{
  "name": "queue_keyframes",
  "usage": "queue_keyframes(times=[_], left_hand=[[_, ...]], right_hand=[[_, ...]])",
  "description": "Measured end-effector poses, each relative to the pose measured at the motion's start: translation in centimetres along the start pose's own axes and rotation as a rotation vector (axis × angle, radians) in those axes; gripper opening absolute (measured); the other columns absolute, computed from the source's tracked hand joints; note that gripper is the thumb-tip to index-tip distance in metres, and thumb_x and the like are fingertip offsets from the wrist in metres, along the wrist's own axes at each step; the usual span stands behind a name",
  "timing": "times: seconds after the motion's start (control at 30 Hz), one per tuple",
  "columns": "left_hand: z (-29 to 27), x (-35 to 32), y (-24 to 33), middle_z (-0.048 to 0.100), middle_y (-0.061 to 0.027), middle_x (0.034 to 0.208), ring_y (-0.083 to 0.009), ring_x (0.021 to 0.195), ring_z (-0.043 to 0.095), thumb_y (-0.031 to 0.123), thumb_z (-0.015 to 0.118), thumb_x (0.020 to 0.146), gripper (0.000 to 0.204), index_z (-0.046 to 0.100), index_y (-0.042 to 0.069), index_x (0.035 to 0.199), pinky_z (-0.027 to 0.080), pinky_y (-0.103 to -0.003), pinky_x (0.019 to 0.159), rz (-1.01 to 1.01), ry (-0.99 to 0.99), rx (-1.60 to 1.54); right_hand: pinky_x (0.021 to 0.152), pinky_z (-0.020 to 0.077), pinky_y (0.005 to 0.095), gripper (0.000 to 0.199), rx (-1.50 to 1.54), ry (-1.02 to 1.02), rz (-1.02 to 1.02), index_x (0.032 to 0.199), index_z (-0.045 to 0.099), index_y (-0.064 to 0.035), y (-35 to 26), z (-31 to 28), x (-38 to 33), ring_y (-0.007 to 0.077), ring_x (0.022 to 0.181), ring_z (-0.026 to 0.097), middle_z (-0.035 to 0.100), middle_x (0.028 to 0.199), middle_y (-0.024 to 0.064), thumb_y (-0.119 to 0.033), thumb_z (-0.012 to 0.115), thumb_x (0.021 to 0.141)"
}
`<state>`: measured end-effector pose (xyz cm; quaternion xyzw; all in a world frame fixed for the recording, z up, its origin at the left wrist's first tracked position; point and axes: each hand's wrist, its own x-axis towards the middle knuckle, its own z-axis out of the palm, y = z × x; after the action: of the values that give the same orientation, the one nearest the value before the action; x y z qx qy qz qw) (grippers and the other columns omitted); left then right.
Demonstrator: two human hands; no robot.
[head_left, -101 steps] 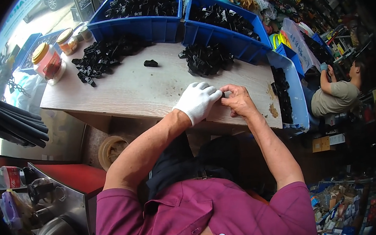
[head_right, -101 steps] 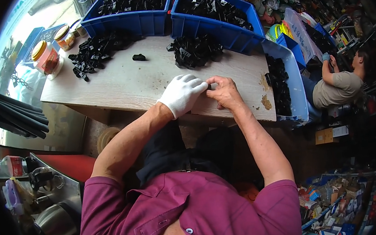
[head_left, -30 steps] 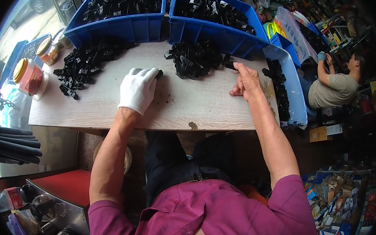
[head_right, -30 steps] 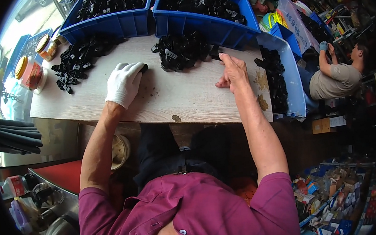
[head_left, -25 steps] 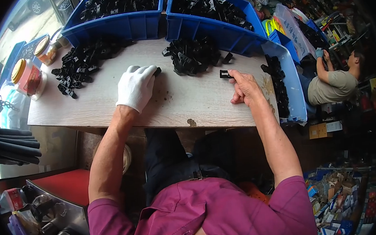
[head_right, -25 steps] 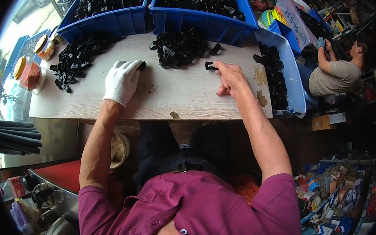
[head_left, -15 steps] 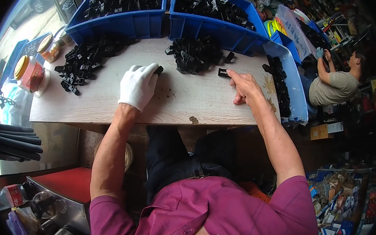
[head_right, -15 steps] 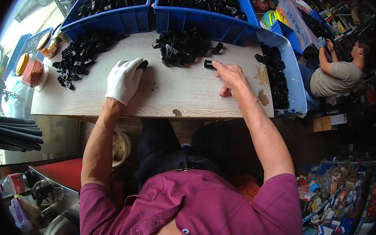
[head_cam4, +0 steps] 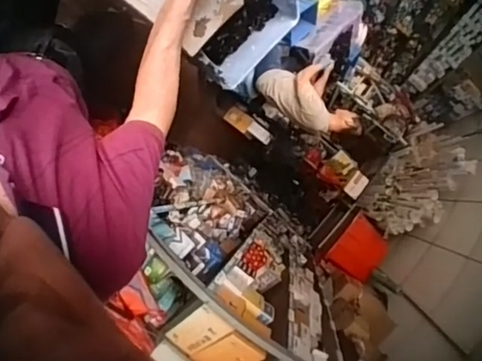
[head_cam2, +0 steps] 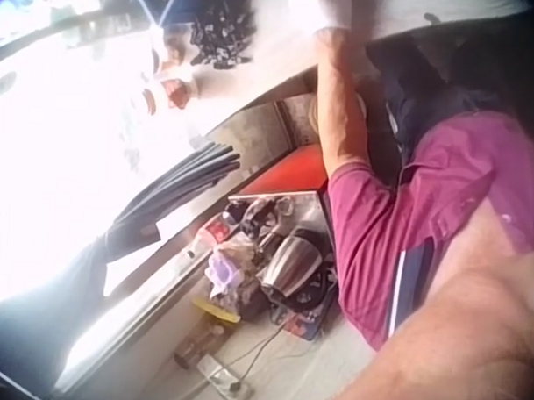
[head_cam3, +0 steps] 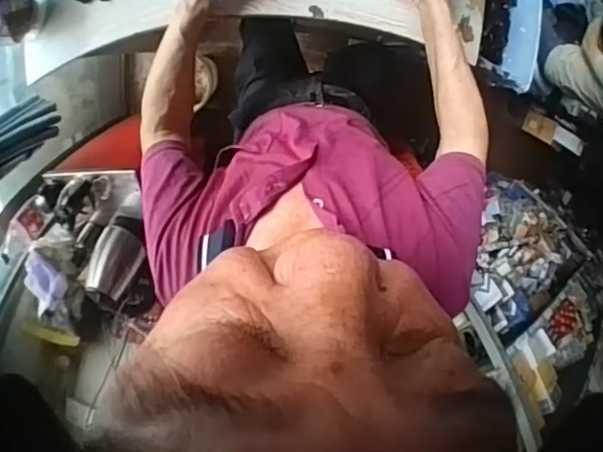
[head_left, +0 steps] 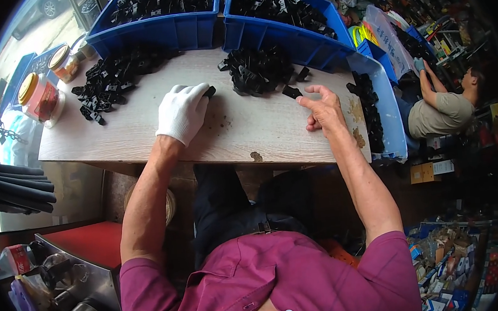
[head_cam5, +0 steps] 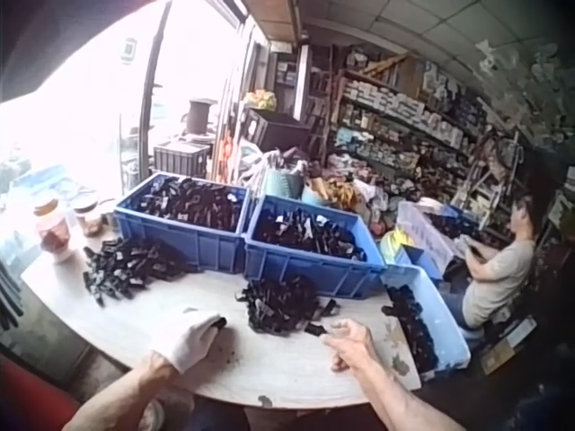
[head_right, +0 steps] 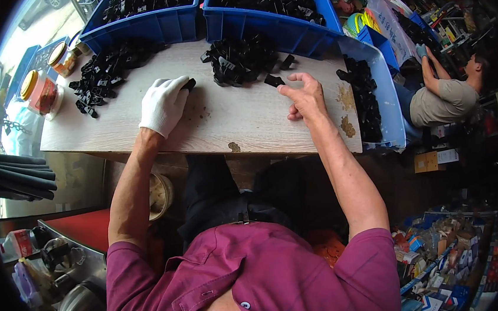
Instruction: Inspecting and sorting small black plastic components on a workbench into different groups or bins.
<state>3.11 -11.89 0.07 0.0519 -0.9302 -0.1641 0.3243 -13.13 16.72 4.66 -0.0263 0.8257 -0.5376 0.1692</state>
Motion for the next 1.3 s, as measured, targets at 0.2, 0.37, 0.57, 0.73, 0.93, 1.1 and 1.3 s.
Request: queue_keyframes(times=[0.2,0.37,0.57,0.73,0.93,1.1,1.3], left_hand=[[0.2,0.1,-0.1,0.075,-0.0120,0.099,-0.0345,0.094,0.068,0.011,0.068,0.089,0.021,0.073,0.009,0.109,0.056,-0.044,0.085,0.009,0.013,-0.017],[0.2,0.0,-0.2,0.076,-0.0118,0.099,-0.0342,0.094,0.068,0.011,0.068,0.089,0.021,0.073,0.008,0.109,0.056,-0.043,0.085,0.006,0.023,-0.011],[-0.2,-0.3,0.2,0.075,-0.0123,0.100,-0.0345,0.095,0.068,0.011,0.068,0.089,0.023,0.073,0.007,0.111,0.055,-0.043,0.085,-0.021,0.038,-0.103],[-0.2,-0.7,3.1,0.074,-0.0160,0.105,-0.0349,0.095,0.070,0.008,0.071,0.088,0.028,0.072,0.005,0.116,0.057,-0.040,0.084,-0.020,0.039,-0.258],[2.1,0.0,7.7,0.073,-0.0116,0.104,-0.0333,0.097,0.068,0.009,0.067,0.089,0.028,0.069,0.008,0.117,0.056,-0.042,0.084,0.097,0.021,-0.357],[4.7,1.3,8.6,0.073,-0.0103,0.109,-0.0322,0.098,0.068,0.007,0.067,0.087,0.030,0.071,0.009,0.117,0.057,-0.041,0.084,0.172,-0.050,-0.283],[6.2,2.8,9.8,0.072,-0.0071,0.109,-0.0314,0.099,0.068,0.011,0.066,0.083,0.037,0.073,0.014,0.118,0.057,-0.041,0.084,0.310,-0.211,-0.235]], right_hand=[[0.036,0.0461,0.0294,0.043,-0.179,-0.048,-0.028,0.121,0.065,-0.0024,-0.5,0.9,0.9,0.0100,0.042,0.049,0.057,0.063,0.0029,-0.020,0.081,0.085],[0.037,0.0467,0.0294,0.032,-0.190,-0.094,0.013,0.107,0.071,-0.0028,-0.6,0.5,0.5,0.0101,0.043,0.051,0.058,0.065,0.0031,-0.026,0.080,0.087],[0.039,0.0492,0.0283,0.041,-0.097,-0.175,0.081,0.115,0.068,-0.0023,-0.5,0.4,-1.0,0.0102,0.042,0.051,0.059,0.064,0.0029,-0.027,0.082,0.086],[0.038,0.0485,0.0282,0.042,-0.097,-0.211,0.038,0.117,0.066,-0.0024,-0.4,0.6,-1.8,0.0100,0.042,0.051,0.062,0.067,0.0037,-0.020,0.083,0.083],[0.037,0.0450,0.0276,0.035,-0.161,-0.249,0.013,0.114,0.068,-0.0036,-0.6,1.2,-2.3,0.0088,0.042,0.049,0.061,0.064,0.0015,-0.015,0.081,0.083],[0.037,0.0423,0.0276,0.030,-0.183,-0.296,-0.055,0.111,0.070,-0.0027,0.2,1.5,-2.1,0.0084,0.043,0.049,0.057,0.058,-0.0005,-0.011,0.078,0.084],[0.036,0.0393,0.0262,0.031,-0.161,-0.284,-0.107,0.116,0.068,-0.0012,0.9,1.1,-2.0,0.0089,0.040,0.048,0.055,0.058,-0.0006,-0.006,0.070,0.086]])
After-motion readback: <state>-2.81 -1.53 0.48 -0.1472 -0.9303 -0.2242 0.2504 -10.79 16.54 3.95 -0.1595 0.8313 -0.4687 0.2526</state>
